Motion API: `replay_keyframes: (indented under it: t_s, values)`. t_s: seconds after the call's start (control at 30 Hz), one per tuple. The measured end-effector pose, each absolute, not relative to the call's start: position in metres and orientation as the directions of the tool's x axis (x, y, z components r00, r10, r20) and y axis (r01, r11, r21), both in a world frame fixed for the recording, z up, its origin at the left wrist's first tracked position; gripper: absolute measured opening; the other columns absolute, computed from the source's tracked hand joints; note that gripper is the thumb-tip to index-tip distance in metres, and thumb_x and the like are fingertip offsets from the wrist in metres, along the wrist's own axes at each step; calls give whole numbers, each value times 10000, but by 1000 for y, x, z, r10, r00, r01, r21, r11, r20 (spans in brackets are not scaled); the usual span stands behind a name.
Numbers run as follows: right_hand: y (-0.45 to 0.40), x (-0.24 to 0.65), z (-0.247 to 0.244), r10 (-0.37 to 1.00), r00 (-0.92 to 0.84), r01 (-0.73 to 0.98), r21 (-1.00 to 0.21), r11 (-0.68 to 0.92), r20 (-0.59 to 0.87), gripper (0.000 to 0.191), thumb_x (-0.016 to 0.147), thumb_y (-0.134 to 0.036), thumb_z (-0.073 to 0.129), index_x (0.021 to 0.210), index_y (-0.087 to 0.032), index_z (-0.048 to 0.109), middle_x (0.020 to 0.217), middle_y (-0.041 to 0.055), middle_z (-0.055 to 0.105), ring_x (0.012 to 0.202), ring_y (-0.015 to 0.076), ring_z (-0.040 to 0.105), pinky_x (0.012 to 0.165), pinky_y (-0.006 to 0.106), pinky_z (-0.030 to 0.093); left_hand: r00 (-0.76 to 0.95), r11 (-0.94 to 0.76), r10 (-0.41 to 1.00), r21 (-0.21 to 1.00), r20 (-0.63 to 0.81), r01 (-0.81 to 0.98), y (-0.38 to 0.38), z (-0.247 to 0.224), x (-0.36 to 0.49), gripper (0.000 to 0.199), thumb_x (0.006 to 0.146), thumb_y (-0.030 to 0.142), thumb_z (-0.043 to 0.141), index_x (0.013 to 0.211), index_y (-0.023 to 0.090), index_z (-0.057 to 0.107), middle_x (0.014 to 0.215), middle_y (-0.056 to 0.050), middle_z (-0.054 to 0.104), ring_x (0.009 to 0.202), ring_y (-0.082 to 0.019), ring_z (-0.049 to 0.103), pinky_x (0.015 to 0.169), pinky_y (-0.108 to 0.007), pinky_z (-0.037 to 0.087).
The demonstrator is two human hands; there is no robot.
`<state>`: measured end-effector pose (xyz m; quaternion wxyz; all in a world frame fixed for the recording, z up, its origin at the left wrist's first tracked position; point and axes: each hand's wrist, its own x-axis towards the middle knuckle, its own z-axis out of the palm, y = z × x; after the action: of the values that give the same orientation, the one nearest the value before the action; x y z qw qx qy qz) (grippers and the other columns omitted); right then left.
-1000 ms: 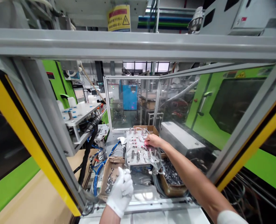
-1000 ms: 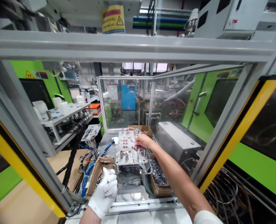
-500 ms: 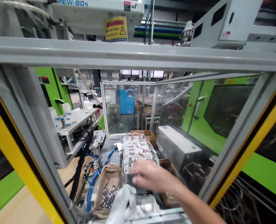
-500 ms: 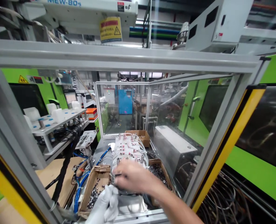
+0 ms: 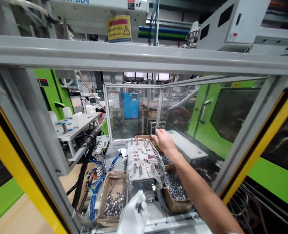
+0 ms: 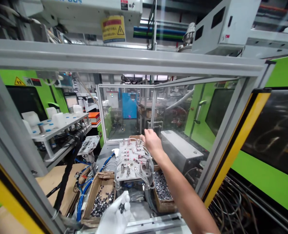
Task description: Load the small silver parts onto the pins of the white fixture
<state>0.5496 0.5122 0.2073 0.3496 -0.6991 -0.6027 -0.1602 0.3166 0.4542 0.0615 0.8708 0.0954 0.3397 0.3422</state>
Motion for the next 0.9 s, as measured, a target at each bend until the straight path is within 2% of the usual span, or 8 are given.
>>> replay_keyframes:
  t_s: [0.07, 0.13, 0.27, 0.37, 0.47, 0.63, 0.8, 0.9]
  values:
    - [503, 546, 208, 679, 220, 938, -343, 51, 700, 331, 1028, -328, 446, 1225, -140, 635, 1221, 160, 629, 1070, 260, 595, 902, 346, 447, 518, 738, 671, 409, -530, -537, 451, 55, 312, 270, 917, 128, 605, 1179, 117, 544, 756, -8, 671, 496, -69, 603, 458, -168, 449]
    - [479, 526, 196, 753, 125, 884, -417, 212, 646, 347, 1051, -375, 392, 1008, -177, 673, 995, 93, 665, 910, 212, 600, 821, 320, 442, 570, 717, 697, 419, -435, -557, 447, 45, 309, 362, 875, 203, 695, 1201, 122, 558, 760, -16, 678, 482, -62, 586, 415, -150, 381]
    - [426, 474, 155, 930, -257, 688, -627, 366, 262, 372, 1020, -346, 470, 713, -171, 588, 735, 3, 569, 727, 137, 528, 684, 262, 382, 564, 606, 788, 469, -247, -643, 445, 22, 312, 433, 733, 327, 850, 1079, 149, 659, 685, 1, 649, 529, -73, 575, 468, -157, 416]
    - [408, 460, 128, 916, -372, 501, -798, 335, 151, 311, 980, -333, 541, 747, -157, 648, 725, -12, 533, 726, 119, 526, 672, 239, 387, 537, 561, 815, 521, -216, -643, 447, 4, 322, 496, 654, 299, 903, 1085, 168, 696, 708, -25, 666, 672, -147, 645, 607, -225, 519]
    - [407, 469, 108, 917, -399, 259, -960, 107, -6, 347, 884, -471, 669, 891, -133, 742, 824, 10, 562, 628, 99, 533, 561, 219, 417, 594, 623, 762, 543, -259, -563, 449, -14, 333, 722, 646, 358, 903, 1297, 201, 635, 690, -34, 652, 663, -186, 649, 593, -271, 521]
    - [410, 482, 92, 903, -405, 207, -976, -65, -146, 428, 740, -491, 810, 917, -103, 779, 698, 7, 597, 579, 90, 509, 527, 197, 386, 577, 650, 744, 565, -337, -508, 452, -30, 343, 626, 763, 402, 802, 1335, 252, 597, 532, 14, 535, 451, -148, 524, 458, -255, 453]
    - [411, 479, 111, 969, -243, 488, -858, 161, 43, 182, 845, -313, 695, 890, -167, 793, 787, 19, 664, 700, 119, 546, 628, 222, 385, 536, 658, 750, 526, -388, -539, 455, -25, 327, 424, 871, 463, 668, 1211, 216, 616, 504, 49, 498, 321, -83, 382, 350, -187, 325]
    - [418, 490, 129, 979, -179, 416, -894, 164, 96, 215, 894, -358, 647, 924, -169, 744, 832, 27, 683, 732, 133, 561, 647, 232, 401, 543, 717, 694, 383, -472, -583, 449, -18, 314, 310, 910, 479, 577, 999, 184, 603, 537, 44, 548, 252, -44, 277, 293, -174, 168]
